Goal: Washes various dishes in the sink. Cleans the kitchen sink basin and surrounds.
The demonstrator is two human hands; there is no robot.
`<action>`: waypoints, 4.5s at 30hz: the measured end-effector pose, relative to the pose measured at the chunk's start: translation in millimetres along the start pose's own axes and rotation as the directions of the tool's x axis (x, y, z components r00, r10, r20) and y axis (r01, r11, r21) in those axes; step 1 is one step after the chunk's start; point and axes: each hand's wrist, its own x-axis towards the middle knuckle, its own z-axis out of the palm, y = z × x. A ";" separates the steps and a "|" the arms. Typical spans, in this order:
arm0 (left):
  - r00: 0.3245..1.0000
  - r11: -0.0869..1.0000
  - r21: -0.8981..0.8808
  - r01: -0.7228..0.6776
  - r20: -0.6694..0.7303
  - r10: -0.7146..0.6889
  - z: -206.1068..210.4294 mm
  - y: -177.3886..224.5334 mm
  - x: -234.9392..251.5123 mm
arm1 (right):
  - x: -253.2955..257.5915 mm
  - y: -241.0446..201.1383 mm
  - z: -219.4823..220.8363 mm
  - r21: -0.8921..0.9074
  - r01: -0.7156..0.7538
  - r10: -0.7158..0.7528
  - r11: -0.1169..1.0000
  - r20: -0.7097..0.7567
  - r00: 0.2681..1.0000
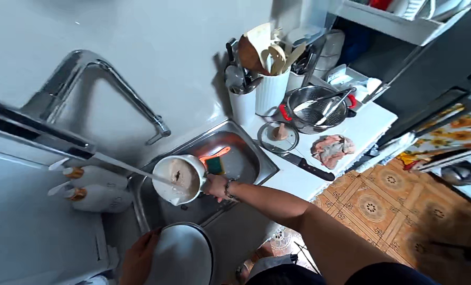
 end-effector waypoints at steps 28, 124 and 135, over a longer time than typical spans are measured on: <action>0.999 0.999 -0.041 -0.027 0.016 0.028 -10.8 -6.2 7.1 | -324.4 33.5 -253.8 0.243 0.141 0.063 0.960 -0.675 0.735; 0.983 0.984 0.015 0.180 0.034 -0.180 -31.8 368.7 58.2 | -34.9 -94.4 -28.0 0.282 0.193 -0.086 0.940 -0.352 0.932; 0.973 0.969 -0.149 0.197 0.153 -0.174 -10.4 352.0 42.5 | 29.4 -34.9 39.2 0.817 0.068 0.072 0.572 -0.132 0.989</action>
